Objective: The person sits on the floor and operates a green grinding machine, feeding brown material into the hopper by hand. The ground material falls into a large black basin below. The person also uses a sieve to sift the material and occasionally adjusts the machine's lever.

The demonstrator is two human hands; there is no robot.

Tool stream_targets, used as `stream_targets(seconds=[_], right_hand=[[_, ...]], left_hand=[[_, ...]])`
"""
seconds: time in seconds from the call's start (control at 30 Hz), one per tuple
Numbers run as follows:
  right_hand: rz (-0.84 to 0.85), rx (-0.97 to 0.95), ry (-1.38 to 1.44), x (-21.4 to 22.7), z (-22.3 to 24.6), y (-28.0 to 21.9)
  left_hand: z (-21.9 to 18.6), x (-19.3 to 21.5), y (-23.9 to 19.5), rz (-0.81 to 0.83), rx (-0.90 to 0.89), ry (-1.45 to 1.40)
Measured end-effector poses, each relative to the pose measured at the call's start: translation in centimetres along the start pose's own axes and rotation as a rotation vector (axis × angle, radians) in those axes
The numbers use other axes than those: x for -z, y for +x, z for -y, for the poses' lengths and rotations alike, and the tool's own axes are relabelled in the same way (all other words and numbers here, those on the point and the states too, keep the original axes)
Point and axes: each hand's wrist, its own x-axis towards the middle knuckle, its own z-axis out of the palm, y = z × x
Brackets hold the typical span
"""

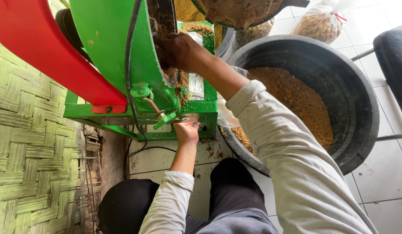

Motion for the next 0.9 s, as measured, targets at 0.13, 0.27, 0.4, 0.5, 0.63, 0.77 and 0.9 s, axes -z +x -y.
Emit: stream_targets(seconds=[0.13, 0.27, 0.4, 0.5, 0.63, 0.77, 0.9], right_hand=[[-0.076, -0.006, -0.110, 0.6, -0.1, -0.5], [-0.092, -0.457, 0.518, 2.7, -0.7, -2.3], [-0.289, -0.743, 1.130, 5.0, -2.5, -6.7], [-0.454, -0.933, 1.439, 5.7, -3.8, -12.1], [-0.635, -1.283, 1.374, 5.2, -4.9, -19.0], [-0.739, -1.502, 1.104, 4.6, -4.8, -26.1], [-0.780, -1.672, 0.705, 3.8, -5.3, -31.8]], left_hand=[[-0.1, -0.1, -0.1, -0.006, -0.010, 0.021], [-0.4, -0.2, -0.4, 0.026, -0.010, 0.017], [-0.4, 0.0, -0.4, -0.007, 0.018, 0.054], [-0.1, 0.5, -0.2, -0.022, 0.037, 0.068], [0.1, 1.0, -0.1, -0.007, 0.026, 0.070], [-0.3, 1.3, -0.3, -0.012, 0.019, 0.105], [-0.8, 1.1, -1.3, 0.005, -0.023, 0.125]])
